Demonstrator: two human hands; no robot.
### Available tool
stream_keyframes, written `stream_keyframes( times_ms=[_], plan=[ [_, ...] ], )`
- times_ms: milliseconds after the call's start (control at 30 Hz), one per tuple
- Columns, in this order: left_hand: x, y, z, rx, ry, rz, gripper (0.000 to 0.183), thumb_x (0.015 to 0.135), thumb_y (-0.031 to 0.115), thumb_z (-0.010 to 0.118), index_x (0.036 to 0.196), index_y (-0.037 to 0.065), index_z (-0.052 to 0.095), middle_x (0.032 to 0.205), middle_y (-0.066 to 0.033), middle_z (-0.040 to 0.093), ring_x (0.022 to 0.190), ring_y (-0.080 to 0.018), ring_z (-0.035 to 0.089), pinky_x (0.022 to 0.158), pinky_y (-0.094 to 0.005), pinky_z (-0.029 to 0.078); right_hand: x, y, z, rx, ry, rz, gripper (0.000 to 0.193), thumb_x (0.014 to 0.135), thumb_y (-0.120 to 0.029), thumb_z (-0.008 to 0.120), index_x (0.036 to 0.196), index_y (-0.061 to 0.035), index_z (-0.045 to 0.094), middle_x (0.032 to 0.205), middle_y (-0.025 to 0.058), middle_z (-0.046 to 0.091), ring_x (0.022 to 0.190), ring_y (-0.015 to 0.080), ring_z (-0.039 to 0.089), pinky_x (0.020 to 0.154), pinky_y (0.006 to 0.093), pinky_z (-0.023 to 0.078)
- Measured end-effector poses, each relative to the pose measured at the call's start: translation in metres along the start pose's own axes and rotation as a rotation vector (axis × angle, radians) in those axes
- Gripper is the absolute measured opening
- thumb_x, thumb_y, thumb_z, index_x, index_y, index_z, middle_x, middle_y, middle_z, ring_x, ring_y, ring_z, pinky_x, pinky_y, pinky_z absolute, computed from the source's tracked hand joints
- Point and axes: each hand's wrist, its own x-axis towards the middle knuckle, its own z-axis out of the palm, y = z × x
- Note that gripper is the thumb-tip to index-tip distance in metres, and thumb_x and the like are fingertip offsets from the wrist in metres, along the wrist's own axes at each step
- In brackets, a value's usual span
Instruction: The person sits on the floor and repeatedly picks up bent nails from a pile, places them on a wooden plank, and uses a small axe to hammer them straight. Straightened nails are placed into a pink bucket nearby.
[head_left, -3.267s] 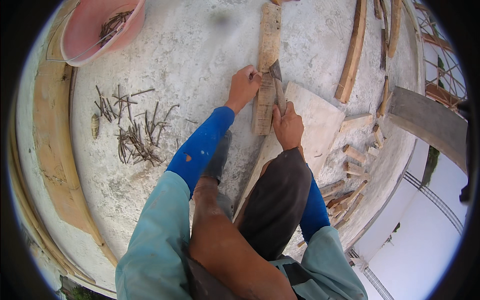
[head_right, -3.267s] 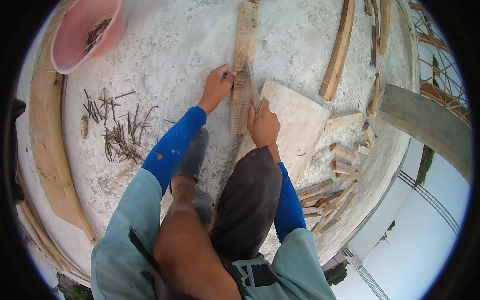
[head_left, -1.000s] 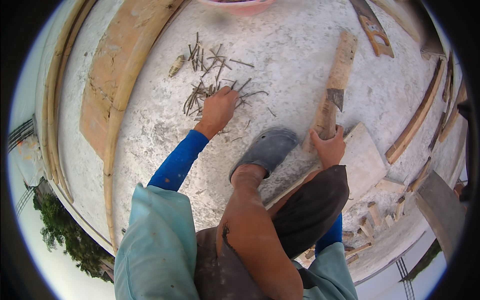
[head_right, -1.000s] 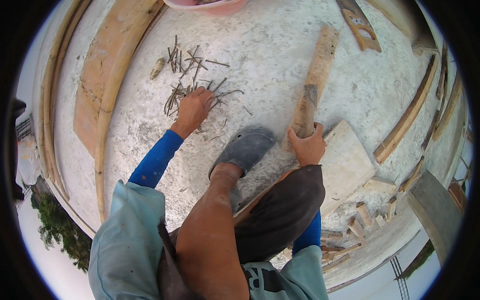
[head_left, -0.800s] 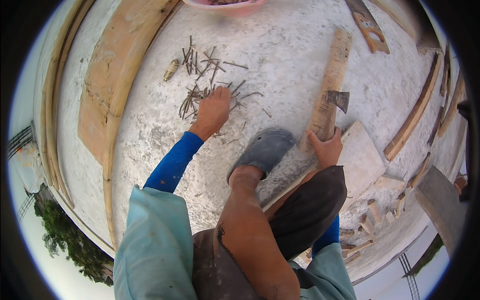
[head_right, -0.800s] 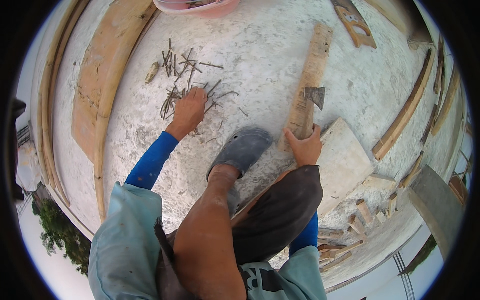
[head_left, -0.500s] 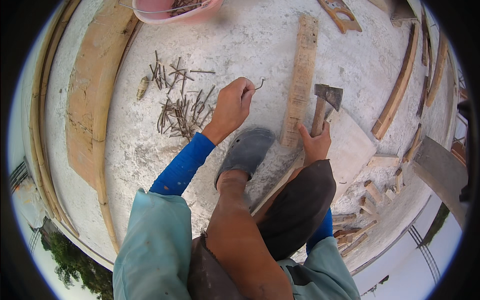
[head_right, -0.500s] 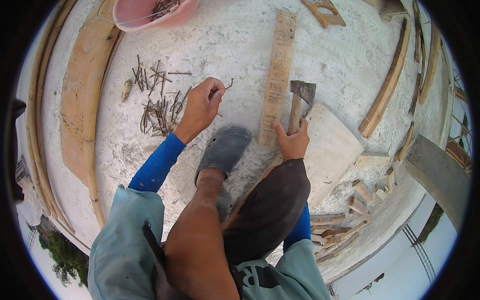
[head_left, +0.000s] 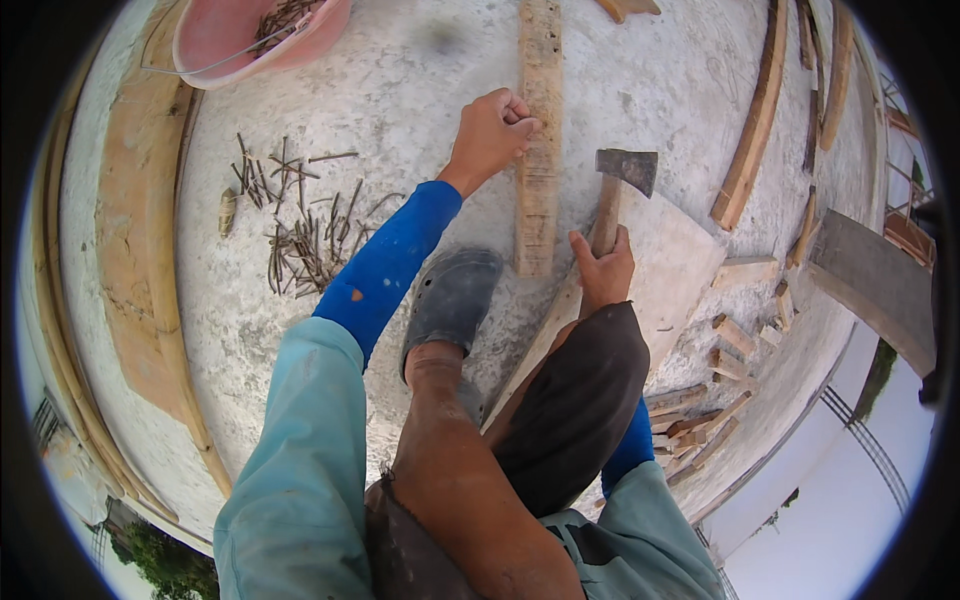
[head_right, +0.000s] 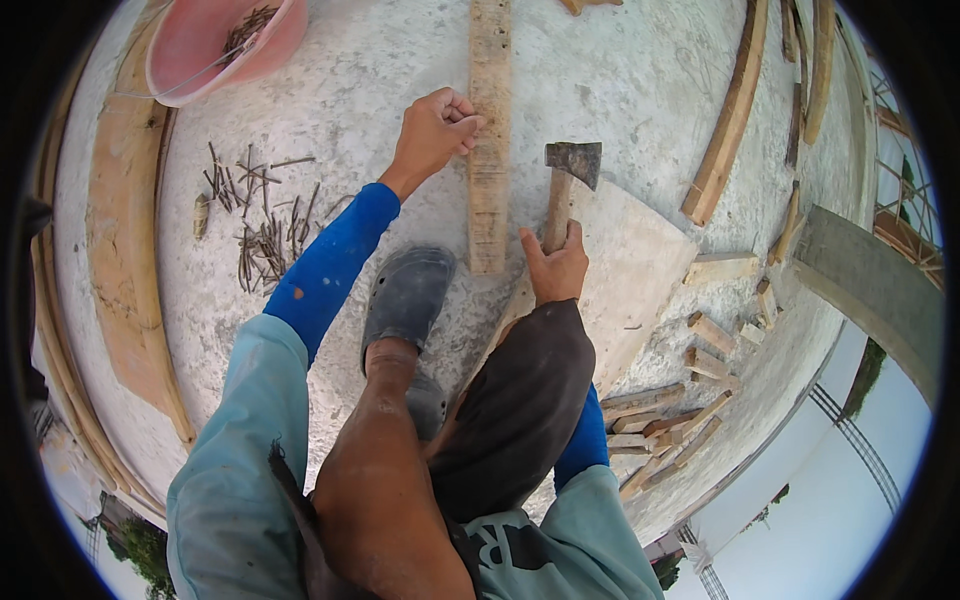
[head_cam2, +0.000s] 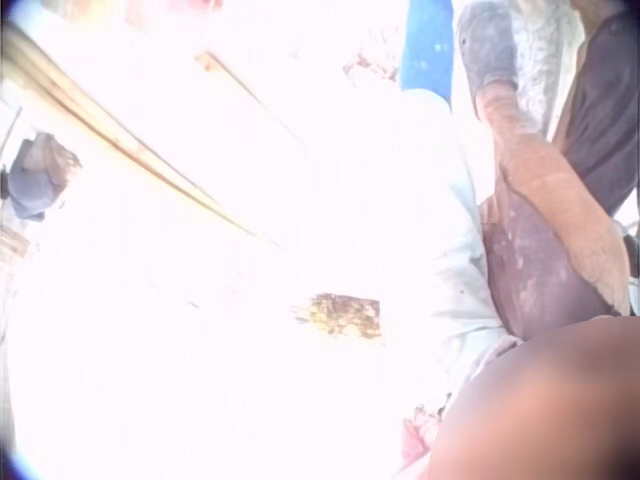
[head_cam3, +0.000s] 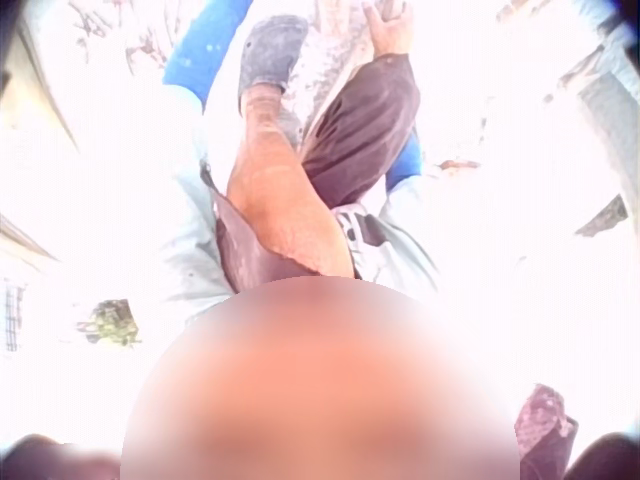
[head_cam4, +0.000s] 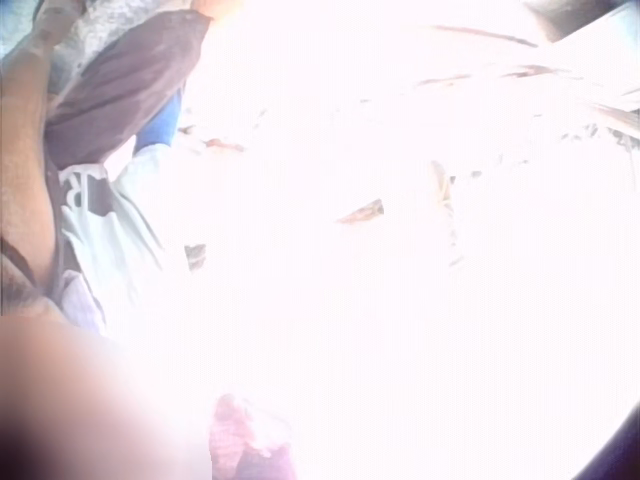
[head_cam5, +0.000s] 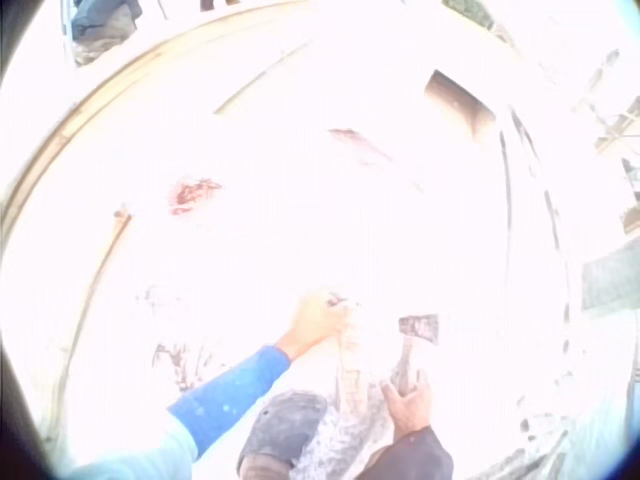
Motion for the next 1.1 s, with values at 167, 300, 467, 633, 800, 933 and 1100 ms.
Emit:
stream_keyframes(
  times_ms=[167,300,467,633,800,933,1100],
  plan=[
    [-0.001,-0.010,-0.004,-0.329,0.042,-0.053,0.015,0.096,0.004,0.070,0.104,-0.009,0.071,0.084,-0.0118,0.074,0.068,-0.0142,0.072,0.057,-0.0276,0.056,0.006,0.011,0.009,-0.017,0.020,-0.041,0.064,0.087,-0.037,0.089,0.124,0.0073,0.059,0.083,0.0122,0.068,0.054,0.0171,0.062,0.044,0.0340,0.050],
    [-0.002,-0.022,-0.015,-0.294,0.036,-0.128,0.021,0.096,0.010,0.075,0.108,-0.007,0.074,0.085,-0.0088,0.074,0.069,-0.0128,0.069,0.061,-0.0255,0.056,0.008,0.003,0.012,-0.036,-0.035,-0.009,0.070,0.087,-0.038,0.088,0.129,0.0099,0.059,0.092,0.0187,0.071,0.067,0.0244,0.066,0.057,0.0373,0.053],
    [0.000,-0.022,-0.008,-0.483,0.002,-0.191,0.018,0.095,0.010,0.077,0.106,-0.005,0.075,0.084,-0.0081,0.074,0.067,-0.0125,0.066,0.060,-0.0256,0.054,0.010,-0.018,0.015,-0.030,-0.094,0.073,0.072,0.086,-0.038,0.086,0.133,0.0098,0.061,0.104,0.0286,0.076,0.094,0.0386,0.077,0.082,0.0440,0.059],
    [0.003,-0.018,0.005,-0.526,0.080,-0.208,0.019,0.095,0.011,0.078,0.103,-0.006,0.072,0.083,-0.0097,0.073,0.067,-0.0135,0.067,0.059,-0.0266,0.055,0.012,-0.029,0.013,-0.014,-0.095,0.061,0.066,0.087,-0.037,0.086,0.130,0.0065,0.063,0.102,0.0272,0.076,0.092,0.0383,0.077,0.081,0.0441,0.059],
    [0.001,-0.020,0.009,-0.534,0.140,-0.202,0.023,0.095,0.013,0.080,0.104,-0.005,0.069,0.080,-0.0097,0.072,0.064,-0.0146,0.067,0.055,-0.0278,0.055,0.010,-0.036,0.012,-0.004,-0.086,0.041,0.057,0.094,-0.038,0.080,0.128,0.0041,0.063,0.099,0.0251,0.076,0.090,0.0344,0.076,0.081,0.0422,0.058],
    [0.001,-0.023,0.011,-0.523,0.139,-0.230,0.024,0.095,0.014,0.081,0.102,-0.003,0.066,0.077,-0.0081,0.070,0.059,-0.0148,0.066,0.053,-0.0281,0.055,0.005,-0.053,0.011,0.135,-0.139,0.043,0.048,0.104,-0.040,0.070,0.125,0.0027,0.064,0.097,0.0228,0.075,0.090,0.0287,0.074,0.080,0.0407,0.056],
    [0.001,-0.026,0.011,-0.576,0.120,-0.226,0.023,0.096,0.016,0.081,0.098,-0.001,0.065,0.075,-0.0064,0.068,0.058,-0.0143,0.066,0.052,-0.0278,0.054,0.000,-0.082,0.013,0.087,-0.110,-0.033,0.043,0.109,-0.040,0.062,0.124,0.0009,0.061,0.091,0.0252,0.074,0.083,0.0374,0.075,0.075,0.0455,0.056]
  ],
)
